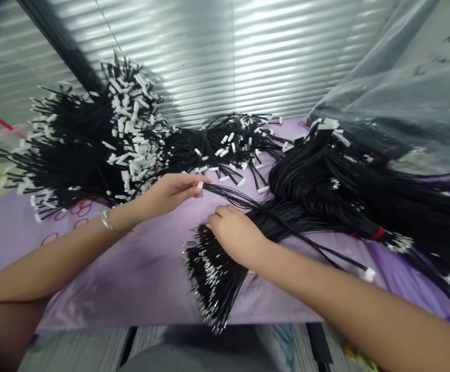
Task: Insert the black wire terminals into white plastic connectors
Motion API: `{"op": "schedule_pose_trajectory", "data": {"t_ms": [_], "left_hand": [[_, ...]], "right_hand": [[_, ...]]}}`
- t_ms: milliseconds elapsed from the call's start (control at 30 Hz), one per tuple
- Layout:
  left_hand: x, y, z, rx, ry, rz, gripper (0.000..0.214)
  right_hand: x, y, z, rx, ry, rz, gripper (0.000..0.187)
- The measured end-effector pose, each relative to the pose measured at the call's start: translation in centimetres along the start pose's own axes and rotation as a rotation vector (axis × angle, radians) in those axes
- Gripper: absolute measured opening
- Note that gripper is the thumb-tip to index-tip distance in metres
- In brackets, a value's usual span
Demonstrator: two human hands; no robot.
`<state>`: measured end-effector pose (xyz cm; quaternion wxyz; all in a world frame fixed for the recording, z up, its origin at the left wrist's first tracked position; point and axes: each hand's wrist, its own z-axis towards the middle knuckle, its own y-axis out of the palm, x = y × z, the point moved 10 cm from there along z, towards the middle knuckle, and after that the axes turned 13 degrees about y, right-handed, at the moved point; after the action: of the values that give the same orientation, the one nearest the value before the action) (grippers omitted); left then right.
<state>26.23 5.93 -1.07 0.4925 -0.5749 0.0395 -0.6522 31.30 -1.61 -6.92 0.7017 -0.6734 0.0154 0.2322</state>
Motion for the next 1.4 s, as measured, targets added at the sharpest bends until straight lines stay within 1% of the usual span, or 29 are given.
{"op": "schedule_pose_trajectory", "data": {"t_ms": [67, 133, 167, 200, 267, 300, 333, 400, 467, 500, 567, 667, 767, 833, 933, 1033, 1067, 1133, 1233, 1300, 1400], "left_hand": [[1.2, -0.8, 0.9, 0.04, 0.108, 0.242, 0.026], [2.2, -1.0, 1.4, 0.073, 0.182, 0.348, 0.02], [2.4, -0.8, 1.6, 0.066, 0.188, 0.343, 0.019], [2.1, -0.4, 1.5, 0.047, 0.16, 0.291, 0.021], [0.8, 0.7, 0.9, 0.015, 0.025, 0.086, 0.025], [-0.1, 1.3, 0.3, 0.024, -0.064, -0.04, 0.025], [-1.1, 1.8, -0.5, 0.057, -0.153, -0.166, 0.023], [-2.9, 2.5, -2.6, 0.173, -0.307, -0.398, 0.018], [-4.3, 3.6, -4.6, 0.277, -0.43, -0.602, 0.016], [-4.8, 4.2, -5.4, 0.312, -0.469, -0.688, 0.017], [-5.3, 5.3, -6.4, 0.356, -0.501, -0.816, 0.021], [-5.8, 6.5, -6.9, 0.392, -0.492, -0.925, 0.022], [-6.3, 7.1, -7.1, 0.393, -0.49, -0.953, 0.021], [-6.4, 7.2, -7.2, 0.377, -0.482, -0.947, 0.019], [-6.5, 6.9, -7.2, 0.391, -0.463, -0.947, 0.015], [-6.6, 6.8, -7.1, 0.412, -0.454, -0.959, 0.011], [-6.6, 6.8, -7.1, 0.415, -0.454, -0.96, 0.011], [-6.5, 6.7, -7.0, 0.434, -0.442, -0.951, 0.01], [-6.2, 6.3, -6.9, 0.45, -0.398, -0.891, 0.012], [-6.0, 6.1, -6.9, 0.444, -0.368, -0.855, 0.014], [-5.8, 6.1, -7.0, 0.423, -0.354, -0.828, 0.016]], "right_hand": [[0.2, 0.1, 0.3, -0.09, -0.057, 0.036, 0.029], [0.1, 0.0, 0.2, -0.205, -0.149, 0.085, 0.022], [0.0, 0.0, 0.0, -0.263, -0.195, 0.111, 0.018], [-0.1, -0.1, -0.3, -0.315, -0.234, 0.136, 0.014], [-0.1, -0.4, -0.6, -0.377, -0.275, 0.181, 0.01], [-0.1, -0.5, -0.6, -0.385, -0.278, 0.2, 0.009], [0.0, -0.6, -0.6, -0.381, -0.273, 0.216, 0.01], [0.0, -1.0, -0.3, -0.335, -0.244, 0.267, 0.012], [0.1, -1.6, 0.1, -0.262, -0.203, 0.34, 0.012], [0.2, -1.8, 0.2, -0.223, -0.179, 0.375, 0.012], [0.5, -2.2, 0.5, -0.165, -0.123, 0.426, 0.011], [1.6, -2.5, 0.8, -0.127, -0.002, 0.503, 0.011], [2.9, -2.8, 1.1, -0.113, 0.139, 0.648, 0.013], [3.3, -3.1, 1.2, -0.11, 0.201, 0.699, 0.012], [3.4, -3.2, 1.5, -0.131, 0.261, 0.71, 0.011], [3.3, -2.7, 2.0, -0.187, 0.316, 0.695, 0.013], [3.2, -2.6, 2.2, -0.2, 0.324, 0.673, 0.013], [2.9, -2.7, 2.5, -0.186, 0.324, 0.609, 0.01], [2.7, -3.4, 2.9, -0.103, 0.315, 0.51, 0.008], [2.6, -3.6, 2.9, -0.076, 0.303, 0.489, 0.011], [2.8, -3.3, 3.0, -0.082, 0.301, 0.513, 0.015]]}}
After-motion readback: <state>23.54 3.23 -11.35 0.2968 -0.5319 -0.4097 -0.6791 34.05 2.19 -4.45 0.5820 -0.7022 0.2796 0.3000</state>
